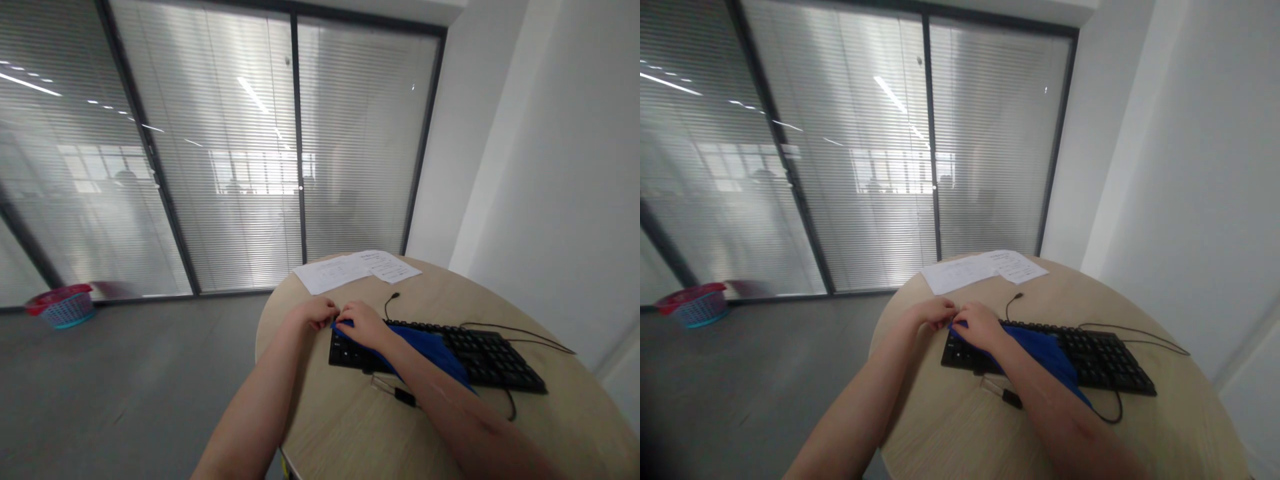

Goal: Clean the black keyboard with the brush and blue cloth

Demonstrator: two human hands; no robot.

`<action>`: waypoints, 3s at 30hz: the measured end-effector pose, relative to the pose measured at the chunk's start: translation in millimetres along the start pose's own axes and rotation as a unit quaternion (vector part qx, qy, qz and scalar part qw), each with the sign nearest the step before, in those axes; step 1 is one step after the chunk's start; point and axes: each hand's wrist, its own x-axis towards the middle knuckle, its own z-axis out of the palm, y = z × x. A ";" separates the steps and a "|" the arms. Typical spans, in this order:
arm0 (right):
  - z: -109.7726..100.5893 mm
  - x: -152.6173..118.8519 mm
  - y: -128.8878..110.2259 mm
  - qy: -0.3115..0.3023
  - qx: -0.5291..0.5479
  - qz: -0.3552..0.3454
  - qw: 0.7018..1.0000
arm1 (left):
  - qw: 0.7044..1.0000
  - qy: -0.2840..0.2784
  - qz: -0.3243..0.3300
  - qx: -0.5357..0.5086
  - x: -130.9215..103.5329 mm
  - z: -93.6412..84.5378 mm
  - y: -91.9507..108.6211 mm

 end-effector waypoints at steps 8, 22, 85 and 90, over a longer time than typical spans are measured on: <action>-28.4 1.8 -4.3 -0.098 -0.100 0.007 0.990 | 1.000 0.003 0.001 0.007 2.9 -0.3 1.2; -35.3 -3.4 -2.2 -0.126 -0.119 0.020 0.985 | 1.000 0.005 0.009 0.009 6.0 -0.3 -1.7; -63.0 -3.6 8.7 -0.089 -0.012 0.138 0.986 | 1.000 -0.004 -0.002 0.018 7.8 0.5 1.9; -51.6 -5.4 5.6 -0.111 -0.038 0.118 0.986 | 1.000 -0.001 0.007 0.017 8.0 0.0 0.7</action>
